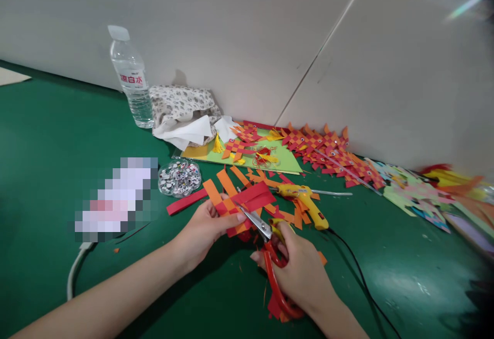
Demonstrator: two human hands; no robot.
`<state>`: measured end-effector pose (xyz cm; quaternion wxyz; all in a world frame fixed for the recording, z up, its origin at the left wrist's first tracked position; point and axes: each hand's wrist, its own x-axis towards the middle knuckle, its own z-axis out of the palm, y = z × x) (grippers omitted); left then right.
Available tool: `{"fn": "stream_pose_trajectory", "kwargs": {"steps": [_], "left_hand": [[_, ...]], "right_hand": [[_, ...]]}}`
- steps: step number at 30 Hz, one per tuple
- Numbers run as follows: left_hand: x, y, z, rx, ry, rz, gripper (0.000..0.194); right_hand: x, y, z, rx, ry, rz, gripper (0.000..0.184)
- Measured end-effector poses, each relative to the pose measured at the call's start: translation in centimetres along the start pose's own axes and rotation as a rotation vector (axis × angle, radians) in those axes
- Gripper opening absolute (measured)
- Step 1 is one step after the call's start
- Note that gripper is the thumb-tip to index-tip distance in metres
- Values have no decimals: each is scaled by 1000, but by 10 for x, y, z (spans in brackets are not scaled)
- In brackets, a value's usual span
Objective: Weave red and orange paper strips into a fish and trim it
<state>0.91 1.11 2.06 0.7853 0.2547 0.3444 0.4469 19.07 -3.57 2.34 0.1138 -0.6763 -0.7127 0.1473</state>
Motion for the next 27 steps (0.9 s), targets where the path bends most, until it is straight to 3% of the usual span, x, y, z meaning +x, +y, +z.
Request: {"fn": "stream_pose_trajectory", "kwargs": {"steps": [14, 19, 27], "left_hand": [[2, -4, -6, 20, 12, 1, 29], [2, -1, -4, 8, 21, -11, 29], [2, 0, -3, 14, 23, -17, 31]], "right_hand": [[1, 2, 0, 80, 11, -19, 34], [3, 4, 1, 50, 2, -14, 28], [3, 4, 0, -74, 98, -94, 25]]}}
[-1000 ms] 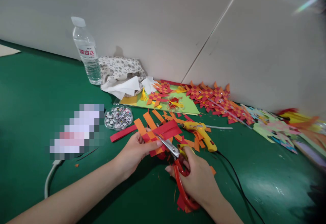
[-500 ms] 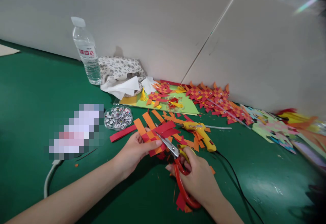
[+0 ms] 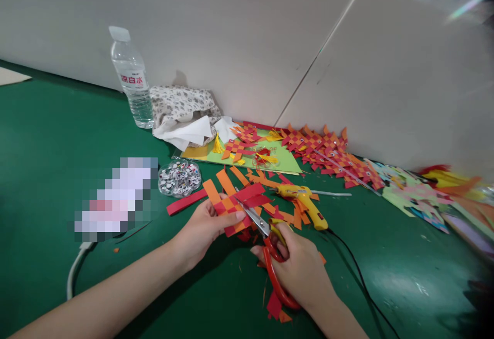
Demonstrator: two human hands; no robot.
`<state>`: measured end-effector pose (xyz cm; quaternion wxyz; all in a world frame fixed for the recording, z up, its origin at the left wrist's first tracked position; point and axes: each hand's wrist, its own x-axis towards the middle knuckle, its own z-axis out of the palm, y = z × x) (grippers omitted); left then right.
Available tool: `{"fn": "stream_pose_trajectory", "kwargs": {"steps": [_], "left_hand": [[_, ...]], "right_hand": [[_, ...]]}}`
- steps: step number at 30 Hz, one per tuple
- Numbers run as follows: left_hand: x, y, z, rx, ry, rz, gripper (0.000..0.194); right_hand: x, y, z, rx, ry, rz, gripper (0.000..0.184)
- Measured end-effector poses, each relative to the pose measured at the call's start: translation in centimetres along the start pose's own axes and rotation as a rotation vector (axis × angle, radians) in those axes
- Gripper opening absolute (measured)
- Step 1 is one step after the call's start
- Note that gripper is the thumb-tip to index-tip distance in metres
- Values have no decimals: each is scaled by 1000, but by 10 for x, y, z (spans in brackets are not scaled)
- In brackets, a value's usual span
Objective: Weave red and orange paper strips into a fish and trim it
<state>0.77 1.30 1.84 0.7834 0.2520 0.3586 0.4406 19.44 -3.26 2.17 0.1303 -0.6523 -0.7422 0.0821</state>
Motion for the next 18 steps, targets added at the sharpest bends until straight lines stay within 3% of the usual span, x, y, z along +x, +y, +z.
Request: {"fn": "stream_pose_trajectory", "kwargs": {"steps": [18], "left_hand": [[-1, -2, -2, -13, -25, -3, 27]], "right_hand": [[0, 1, 3, -17, 50, 8, 30]]}}
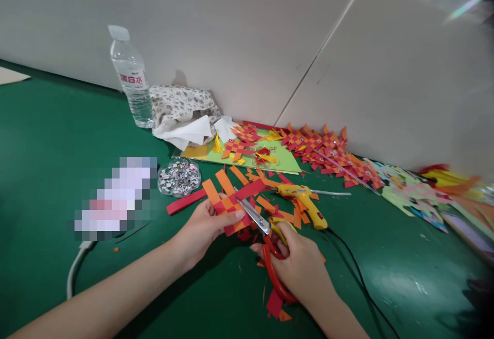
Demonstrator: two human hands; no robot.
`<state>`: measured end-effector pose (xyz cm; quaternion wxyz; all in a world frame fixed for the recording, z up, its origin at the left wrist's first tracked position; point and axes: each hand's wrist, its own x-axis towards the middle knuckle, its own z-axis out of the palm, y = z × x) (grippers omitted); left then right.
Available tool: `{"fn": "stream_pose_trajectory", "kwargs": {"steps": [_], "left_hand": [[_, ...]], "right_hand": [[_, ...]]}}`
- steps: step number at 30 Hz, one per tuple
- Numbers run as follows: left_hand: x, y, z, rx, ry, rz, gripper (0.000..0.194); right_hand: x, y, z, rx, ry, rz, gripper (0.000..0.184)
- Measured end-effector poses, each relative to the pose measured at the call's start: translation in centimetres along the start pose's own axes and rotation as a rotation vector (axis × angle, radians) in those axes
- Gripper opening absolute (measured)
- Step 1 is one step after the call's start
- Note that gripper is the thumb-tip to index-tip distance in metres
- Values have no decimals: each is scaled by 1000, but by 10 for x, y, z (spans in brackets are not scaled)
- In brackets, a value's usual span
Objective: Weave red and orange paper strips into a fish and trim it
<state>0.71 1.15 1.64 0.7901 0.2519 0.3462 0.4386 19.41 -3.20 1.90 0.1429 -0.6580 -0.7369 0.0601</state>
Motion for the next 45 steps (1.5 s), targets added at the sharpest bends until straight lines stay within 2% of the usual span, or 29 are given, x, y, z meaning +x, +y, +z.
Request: {"fn": "stream_pose_trajectory", "kwargs": {"steps": [7, 12, 16, 20, 25, 32, 38, 41, 45], "left_hand": [[2, 0, 0, 6, 9, -1, 29], [2, 1, 0, 34, 87, 4, 31], [4, 1, -2, 47, 135, 19, 31], [6, -1, -4, 51, 148, 26, 37], [5, -1, -4, 87, 156, 70, 38], [5, 7, -4, 93, 198, 114, 29], [11, 9, -11, 80, 177, 128, 26], [11, 7, -12, 121, 146, 144, 30], [11, 6, -12, 253, 131, 197, 30]], "right_hand": [[-1, -1, -1, 9, -2, 19, 28], [0, 2, 0, 66, 25, 63, 31], [0, 6, -2, 158, 49, 154, 29], [1, 8, -6, 301, 128, 222, 25], [2, 6, -9, 413, 180, 258, 25], [0, 9, -7, 426, 224, 255, 27], [-3, 19, 1, 447, 332, 103, 34], [-4, 18, 3, 453, 282, 68, 38], [-3, 9, -1, 496, 231, 91, 34]]}}
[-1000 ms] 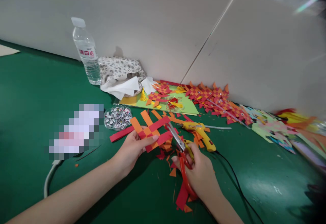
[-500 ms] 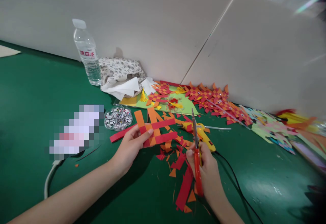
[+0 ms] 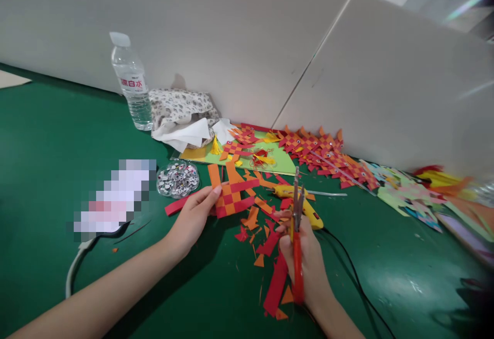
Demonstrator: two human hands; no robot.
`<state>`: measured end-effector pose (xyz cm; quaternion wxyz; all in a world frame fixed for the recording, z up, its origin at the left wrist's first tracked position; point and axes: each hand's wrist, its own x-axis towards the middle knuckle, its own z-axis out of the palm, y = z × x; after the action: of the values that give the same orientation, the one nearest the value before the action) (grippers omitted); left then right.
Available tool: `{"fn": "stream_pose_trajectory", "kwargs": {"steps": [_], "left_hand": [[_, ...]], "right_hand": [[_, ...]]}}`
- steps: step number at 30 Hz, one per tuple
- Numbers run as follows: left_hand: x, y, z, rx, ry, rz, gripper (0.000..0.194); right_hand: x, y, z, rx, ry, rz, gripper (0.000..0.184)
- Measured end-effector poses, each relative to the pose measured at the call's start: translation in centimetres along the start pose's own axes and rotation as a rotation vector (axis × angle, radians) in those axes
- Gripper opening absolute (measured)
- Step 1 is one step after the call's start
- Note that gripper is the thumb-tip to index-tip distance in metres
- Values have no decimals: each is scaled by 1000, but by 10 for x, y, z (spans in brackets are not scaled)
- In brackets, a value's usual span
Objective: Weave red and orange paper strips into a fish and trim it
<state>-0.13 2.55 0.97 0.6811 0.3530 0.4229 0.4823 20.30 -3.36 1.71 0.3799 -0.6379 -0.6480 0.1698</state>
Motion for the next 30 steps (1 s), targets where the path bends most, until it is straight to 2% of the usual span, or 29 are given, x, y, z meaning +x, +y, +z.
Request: {"fn": "stream_pose_trajectory", "kwargs": {"steps": [2, 5, 8, 14, 21, 26, 30], "left_hand": [[0, 0, 0, 34, -4, 44, 27], [1, 1, -1, 76, 56, 110, 25], [0, 3, -1, 115, 83, 117, 25], [-2, 7, -1, 170, 32, 116, 22], [-1, 5, -2, 138, 22, 116, 22], [0, 5, -3, 195, -5, 118, 23], [-1, 6, -5, 364, -106, 159, 22]], "right_hand": [[1, -5, 0, 13, 8, 18, 28], [0, -8, -1, -1, 6, 40, 23], [-3, -5, -1, -47, 7, 4, 22], [-5, -2, -1, -30, 77, -75, 32], [-5, 3, -5, -17, 49, 37, 22], [-8, 0, -2, 230, 138, 72, 27], [-4, -4, 0, 469, 214, 147, 28]]}}
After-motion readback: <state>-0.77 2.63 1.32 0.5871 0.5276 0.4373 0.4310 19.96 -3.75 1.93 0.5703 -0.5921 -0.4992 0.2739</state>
